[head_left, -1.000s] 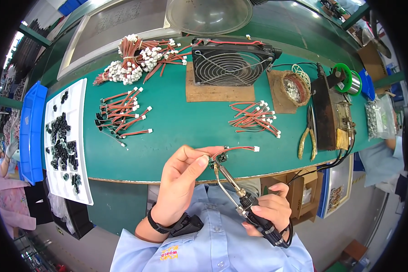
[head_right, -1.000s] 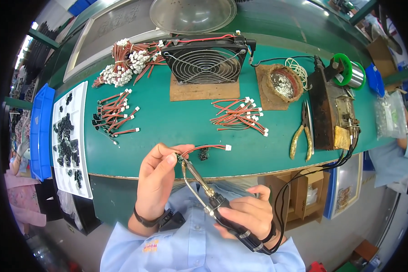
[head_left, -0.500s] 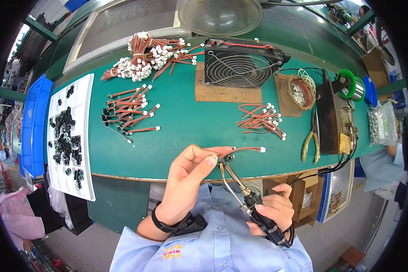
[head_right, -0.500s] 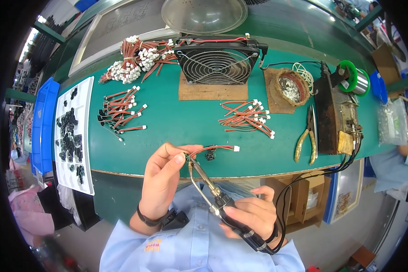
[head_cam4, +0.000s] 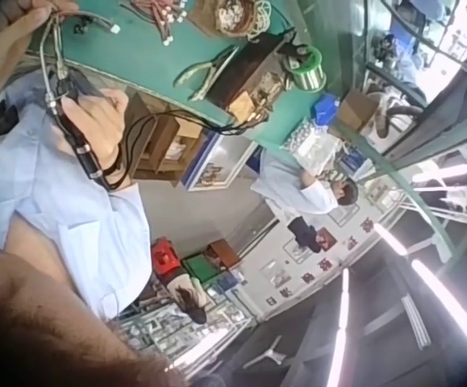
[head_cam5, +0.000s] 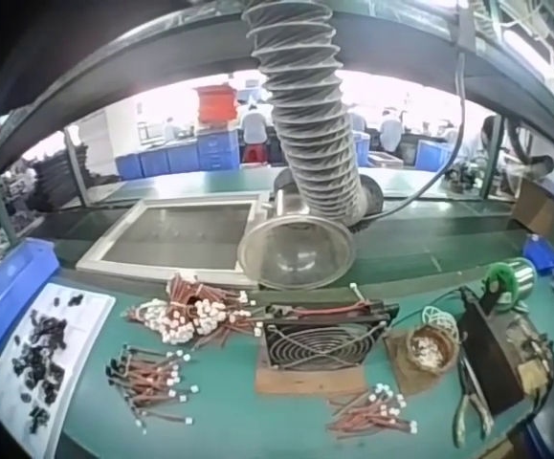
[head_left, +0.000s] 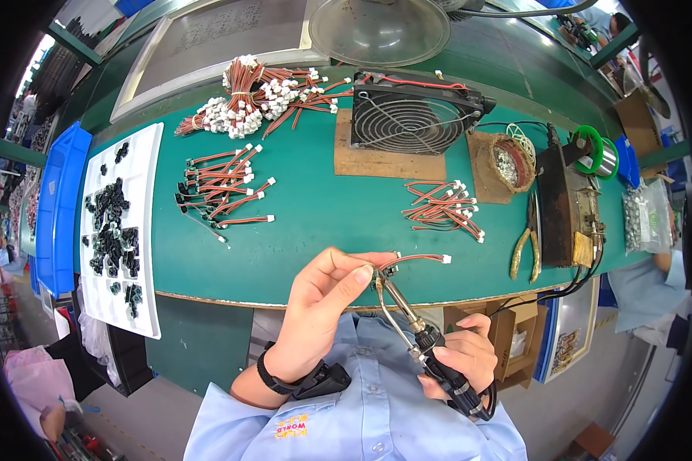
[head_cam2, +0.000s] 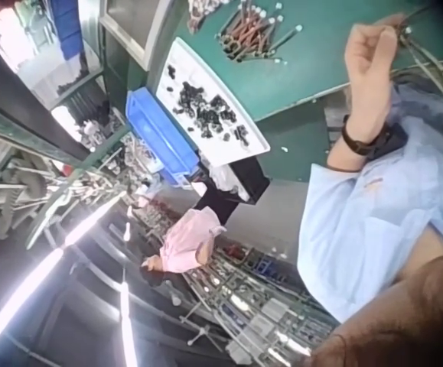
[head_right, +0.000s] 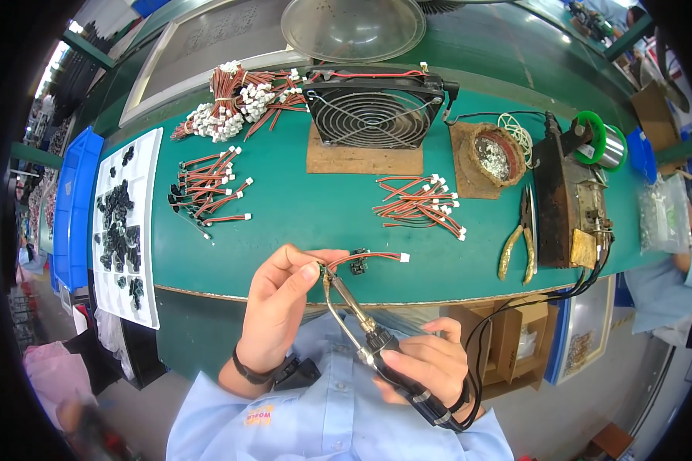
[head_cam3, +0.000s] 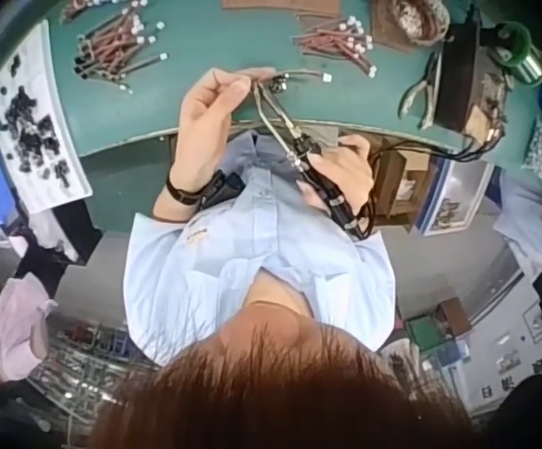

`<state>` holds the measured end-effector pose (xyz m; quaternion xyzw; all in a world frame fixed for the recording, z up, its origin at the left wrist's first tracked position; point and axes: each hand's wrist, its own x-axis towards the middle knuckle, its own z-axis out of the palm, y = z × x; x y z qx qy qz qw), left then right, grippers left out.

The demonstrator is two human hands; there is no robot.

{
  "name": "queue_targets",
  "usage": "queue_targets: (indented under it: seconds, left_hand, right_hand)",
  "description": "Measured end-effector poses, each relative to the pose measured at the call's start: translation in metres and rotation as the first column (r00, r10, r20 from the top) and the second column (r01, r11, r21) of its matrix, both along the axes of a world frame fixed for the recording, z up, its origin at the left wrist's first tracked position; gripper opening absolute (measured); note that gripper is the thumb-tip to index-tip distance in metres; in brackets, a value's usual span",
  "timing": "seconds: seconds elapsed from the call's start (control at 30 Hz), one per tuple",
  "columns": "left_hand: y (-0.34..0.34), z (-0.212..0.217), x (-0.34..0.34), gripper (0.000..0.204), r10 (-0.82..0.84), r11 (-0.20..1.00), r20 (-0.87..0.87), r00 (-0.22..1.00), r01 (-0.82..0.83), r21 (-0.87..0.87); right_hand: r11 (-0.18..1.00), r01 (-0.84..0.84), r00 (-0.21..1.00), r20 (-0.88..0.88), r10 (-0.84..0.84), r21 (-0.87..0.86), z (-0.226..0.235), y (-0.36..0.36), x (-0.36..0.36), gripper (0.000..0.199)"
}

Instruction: The person solders wires to circuit boards using a soldering iron, handling each board by hand. They set each completed piece on the table and pick up a new board and wire to repeat the process.

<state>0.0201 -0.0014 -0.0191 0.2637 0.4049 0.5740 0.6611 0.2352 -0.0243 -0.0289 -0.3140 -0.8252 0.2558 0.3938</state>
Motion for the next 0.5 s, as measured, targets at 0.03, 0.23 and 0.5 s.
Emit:
queue_targets:
  seconds: [0.03, 0.23, 0.5]
  left_hand:
    - [-0.0001, 0.0001, 0.0000, 0.010, 0.003, 1.000, -0.001, 1.000, -0.003, 0.003]
    - [-0.0018, -0.0007, 0.0000, 0.009, 0.013, 1.000, -0.017, 1.000, -0.013, 0.007]
    - [-0.0034, 0.0007, 0.0003, 0.009, 0.037, 0.999, -0.057, 0.998, -0.035, 0.035]
  right_hand:
    - [1.000, 0.000, 1.000, 0.000, 0.000, 0.003, 0.0003, 0.0006, -0.0006, 0.044]
    - [1.000, 0.011, 1.000, -0.010, -0.011, -0.003, 0.0015, 0.0003, -0.0032, 0.042]
    - [1.000, 0.002, 1.000, 0.009, -0.002, -0.007, 0.0022, -0.0014, -0.0033, 0.044]
